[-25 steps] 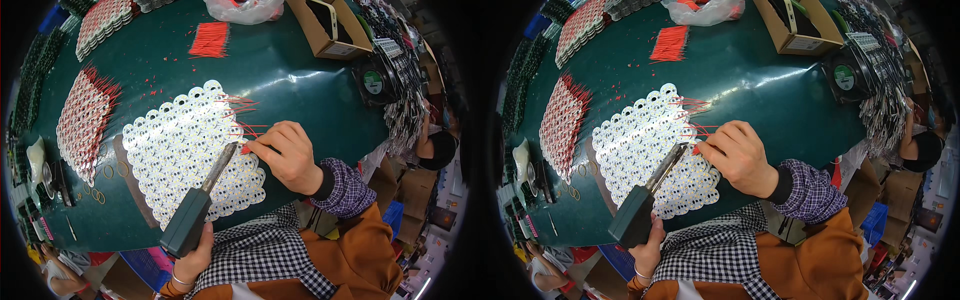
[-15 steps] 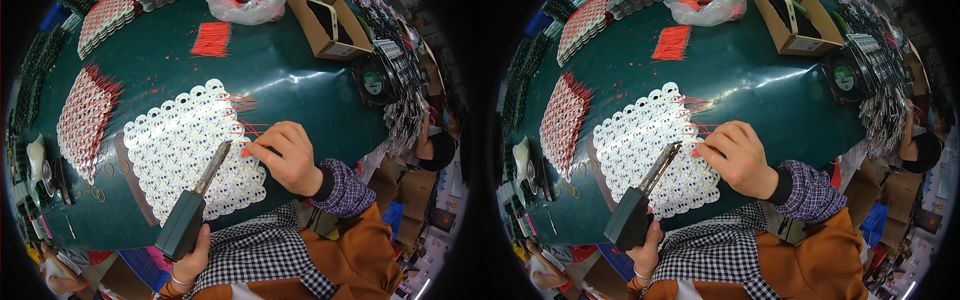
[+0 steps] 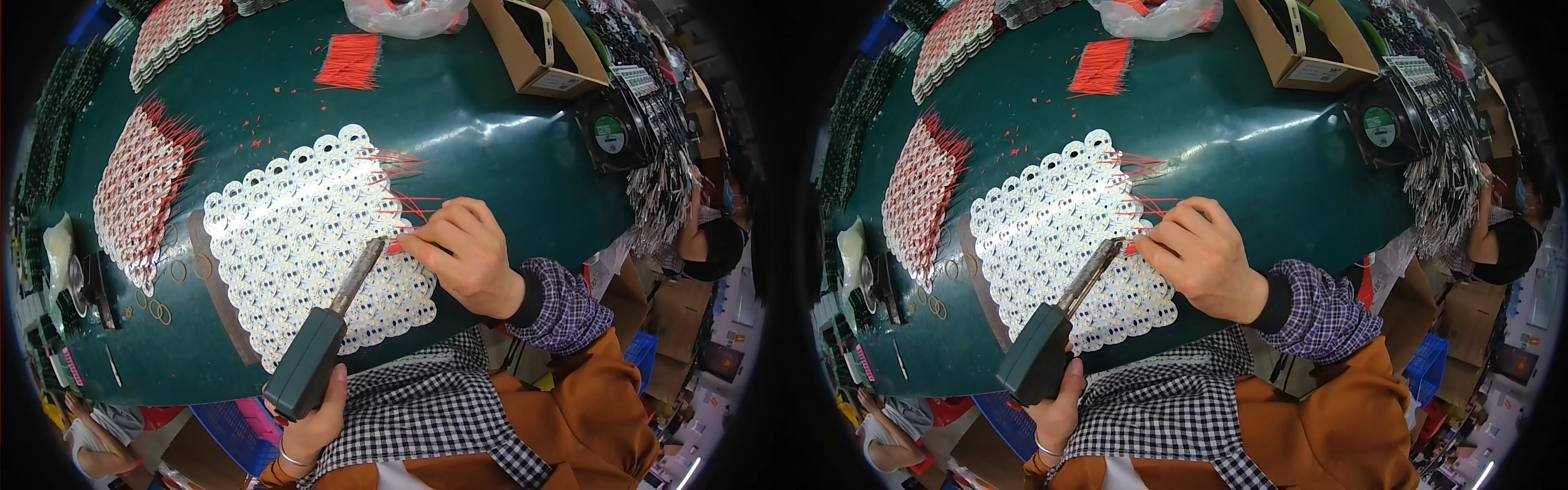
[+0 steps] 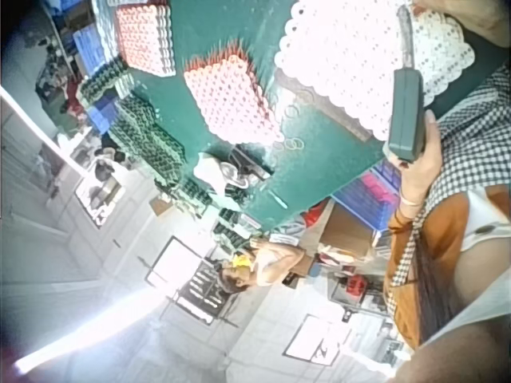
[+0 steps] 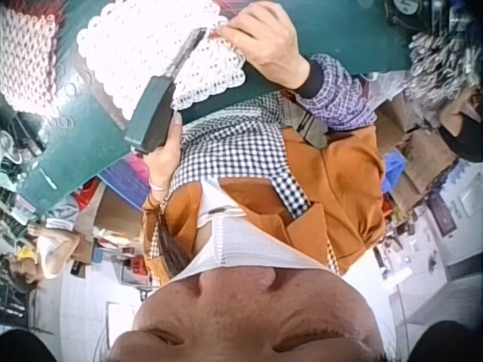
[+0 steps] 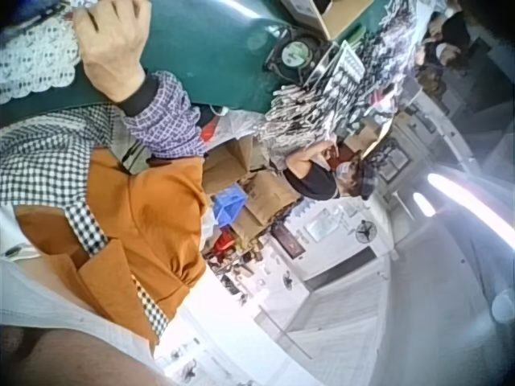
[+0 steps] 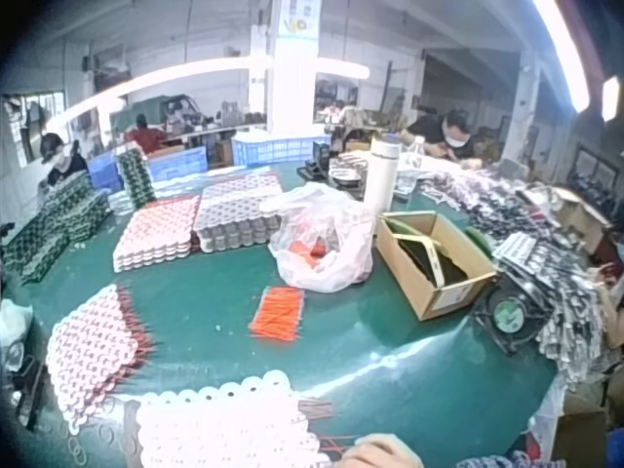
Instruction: The person solders red wires onto a panel of LED circuit boards using a soldering gun, moves the finished panel aside, and solders wires onto another LED circuit board panel.
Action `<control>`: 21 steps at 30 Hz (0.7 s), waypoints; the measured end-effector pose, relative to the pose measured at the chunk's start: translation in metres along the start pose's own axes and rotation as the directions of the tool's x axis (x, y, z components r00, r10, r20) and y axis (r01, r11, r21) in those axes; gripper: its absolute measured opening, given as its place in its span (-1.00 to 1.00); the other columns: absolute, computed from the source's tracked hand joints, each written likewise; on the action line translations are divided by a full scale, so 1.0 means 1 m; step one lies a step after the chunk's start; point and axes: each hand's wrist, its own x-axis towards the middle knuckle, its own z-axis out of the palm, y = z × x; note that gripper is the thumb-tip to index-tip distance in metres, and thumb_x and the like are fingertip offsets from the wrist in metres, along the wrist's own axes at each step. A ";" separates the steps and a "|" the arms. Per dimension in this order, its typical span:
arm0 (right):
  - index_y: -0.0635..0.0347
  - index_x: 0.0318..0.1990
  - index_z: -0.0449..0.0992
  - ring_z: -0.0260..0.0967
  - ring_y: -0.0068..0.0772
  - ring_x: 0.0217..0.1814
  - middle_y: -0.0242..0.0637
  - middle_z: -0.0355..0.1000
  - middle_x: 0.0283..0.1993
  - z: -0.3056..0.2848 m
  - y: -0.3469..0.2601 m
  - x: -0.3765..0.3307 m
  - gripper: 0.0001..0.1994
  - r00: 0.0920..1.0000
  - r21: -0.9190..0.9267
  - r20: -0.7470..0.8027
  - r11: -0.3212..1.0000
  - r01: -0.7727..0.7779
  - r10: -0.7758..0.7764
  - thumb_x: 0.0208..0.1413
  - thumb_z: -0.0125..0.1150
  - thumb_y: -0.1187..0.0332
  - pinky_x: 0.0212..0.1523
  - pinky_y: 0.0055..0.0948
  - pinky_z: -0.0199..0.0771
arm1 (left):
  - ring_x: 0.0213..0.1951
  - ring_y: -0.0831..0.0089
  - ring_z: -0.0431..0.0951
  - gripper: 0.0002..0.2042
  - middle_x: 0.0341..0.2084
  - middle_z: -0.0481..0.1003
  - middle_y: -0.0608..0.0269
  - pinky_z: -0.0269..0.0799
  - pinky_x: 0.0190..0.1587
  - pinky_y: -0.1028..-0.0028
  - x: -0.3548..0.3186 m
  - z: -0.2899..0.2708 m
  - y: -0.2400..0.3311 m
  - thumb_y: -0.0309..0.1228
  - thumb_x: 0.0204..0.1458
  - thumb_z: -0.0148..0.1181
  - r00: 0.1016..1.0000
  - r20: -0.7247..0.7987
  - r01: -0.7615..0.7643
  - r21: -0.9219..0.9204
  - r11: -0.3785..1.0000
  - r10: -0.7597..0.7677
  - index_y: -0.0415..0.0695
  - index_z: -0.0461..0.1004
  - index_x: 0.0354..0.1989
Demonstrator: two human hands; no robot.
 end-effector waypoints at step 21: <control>0.22 -0.27 0.57 0.43 -0.32 -0.20 -0.38 0.45 -0.34 -0.003 -0.004 0.002 -0.81 0.999 -0.027 0.001 0.999 -0.041 0.041 -0.11 0.27 0.45 -0.09 -0.29 0.43 | -0.46 0.61 0.44 -0.58 -0.09 0.52 0.12 0.36 -0.49 0.60 -0.011 -0.002 -0.004 -0.74 0.07 0.18 0.998 -0.034 -0.056 -0.084 0.995 0.053 -0.32 0.38 0.15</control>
